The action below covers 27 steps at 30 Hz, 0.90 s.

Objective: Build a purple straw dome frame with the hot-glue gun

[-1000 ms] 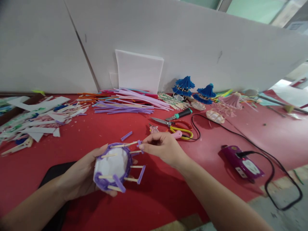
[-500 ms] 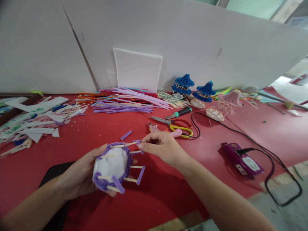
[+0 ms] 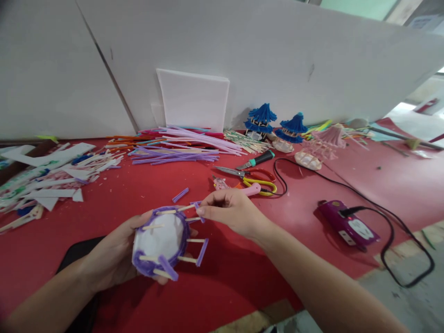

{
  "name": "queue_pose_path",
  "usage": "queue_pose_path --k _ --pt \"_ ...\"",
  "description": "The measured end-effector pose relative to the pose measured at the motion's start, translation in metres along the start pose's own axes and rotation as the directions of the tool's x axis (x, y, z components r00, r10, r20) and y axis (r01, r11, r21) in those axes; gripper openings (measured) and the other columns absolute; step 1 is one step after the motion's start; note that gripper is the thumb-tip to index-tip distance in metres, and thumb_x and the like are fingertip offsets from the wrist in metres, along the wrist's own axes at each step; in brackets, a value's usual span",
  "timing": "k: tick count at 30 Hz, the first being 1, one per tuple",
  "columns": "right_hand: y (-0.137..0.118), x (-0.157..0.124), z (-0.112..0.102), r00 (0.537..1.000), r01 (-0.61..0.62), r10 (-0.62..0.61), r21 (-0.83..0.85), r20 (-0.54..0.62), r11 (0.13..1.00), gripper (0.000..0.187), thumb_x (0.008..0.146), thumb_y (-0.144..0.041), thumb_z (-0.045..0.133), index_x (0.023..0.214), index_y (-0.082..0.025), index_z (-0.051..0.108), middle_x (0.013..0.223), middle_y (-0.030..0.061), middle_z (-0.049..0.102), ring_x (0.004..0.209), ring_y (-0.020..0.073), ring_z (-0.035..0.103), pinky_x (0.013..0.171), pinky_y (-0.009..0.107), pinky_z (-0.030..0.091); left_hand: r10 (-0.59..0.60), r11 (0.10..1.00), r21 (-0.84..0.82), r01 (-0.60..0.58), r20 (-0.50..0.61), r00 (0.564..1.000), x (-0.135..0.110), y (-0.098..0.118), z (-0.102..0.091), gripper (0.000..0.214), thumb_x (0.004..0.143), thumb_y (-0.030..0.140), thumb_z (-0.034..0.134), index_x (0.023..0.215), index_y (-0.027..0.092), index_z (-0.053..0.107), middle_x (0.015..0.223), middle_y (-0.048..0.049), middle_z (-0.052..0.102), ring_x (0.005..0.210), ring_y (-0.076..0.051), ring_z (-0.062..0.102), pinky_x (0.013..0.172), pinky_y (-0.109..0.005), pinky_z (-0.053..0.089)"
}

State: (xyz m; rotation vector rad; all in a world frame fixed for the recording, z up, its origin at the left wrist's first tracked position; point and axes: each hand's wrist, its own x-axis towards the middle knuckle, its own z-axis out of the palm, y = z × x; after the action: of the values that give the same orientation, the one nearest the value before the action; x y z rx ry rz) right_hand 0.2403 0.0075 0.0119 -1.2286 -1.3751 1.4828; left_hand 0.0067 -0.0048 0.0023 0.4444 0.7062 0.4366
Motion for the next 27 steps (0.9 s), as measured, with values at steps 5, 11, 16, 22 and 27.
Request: queue_pose_path --k 5,11,16,22,27 --pt "0.0004 0.0002 -0.0005 1.000 -0.018 0.018 0.000 0.005 1.000 0.023 0.061 -0.035 0.080 0.067 -0.015 0.070 0.061 -0.0010 0.063 0.056 0.0086 0.049 0.055 0.024 0.037 0.008 1.000 0.001 -0.008 0.004 1.000 0.0013 0.0007 0.0003 0.047 0.075 0.049 0.069 0.105 0.013 0.071 0.107 -0.0161 0.072 0.089 -0.034 0.071 0.061 -0.041 0.062" --pt "-0.0009 0.0007 -0.0006 1.000 -0.013 0.013 -0.004 0.019 1.000 0.024 0.061 -0.035 0.080 0.067 -0.015 0.069 0.062 -0.0012 0.062 0.056 0.0082 0.050 0.055 0.023 0.037 0.004 1.000 -0.010 -0.004 0.001 1.000 0.0013 0.0013 0.0016 0.046 0.074 0.049 0.070 0.103 0.012 0.072 0.108 -0.0165 0.072 0.086 -0.033 0.071 0.060 -0.041 0.062" --pt "-0.0007 -0.0011 -0.0031 0.999 0.033 -0.032 -0.036 0.036 0.999 0.018 0.068 -0.030 0.074 0.066 -0.015 0.066 0.053 -0.0053 0.053 0.048 0.0052 0.038 0.048 0.022 0.031 0.023 1.000 -0.014 -0.023 -0.009 1.000 0.0014 0.0001 0.0005 0.047 0.074 0.048 0.070 0.104 0.012 0.071 0.109 -0.0176 0.072 0.084 -0.031 0.071 0.059 -0.042 0.062" --pt "-0.0002 -0.0007 -0.0040 0.998 0.058 -0.055 -0.074 0.040 0.996 0.018 0.068 -0.030 0.073 0.066 -0.014 0.065 0.055 -0.0047 0.052 0.048 0.0050 0.036 0.046 0.023 0.027 0.010 1.000 -0.013 -0.010 -0.016 1.000 0.0009 0.0008 0.0016 0.048 0.075 0.048 0.068 0.107 0.011 0.070 0.113 -0.0191 0.070 0.083 -0.030 0.070 0.058 -0.041 0.062" --pt "-0.0010 -0.0004 -0.0031 0.998 0.053 -0.049 -0.078 0.044 0.996 0.019 0.069 -0.032 0.073 0.066 -0.015 0.066 0.055 -0.0037 0.053 0.049 0.0059 0.038 0.047 0.023 0.029 0.009 1.000 -0.015 -0.009 -0.011 1.000 -0.0002 0.0013 0.0018 0.046 0.080 0.047 0.064 0.108 0.011 0.070 0.113 -0.0187 0.070 0.085 -0.030 0.070 0.058 -0.041 0.062"
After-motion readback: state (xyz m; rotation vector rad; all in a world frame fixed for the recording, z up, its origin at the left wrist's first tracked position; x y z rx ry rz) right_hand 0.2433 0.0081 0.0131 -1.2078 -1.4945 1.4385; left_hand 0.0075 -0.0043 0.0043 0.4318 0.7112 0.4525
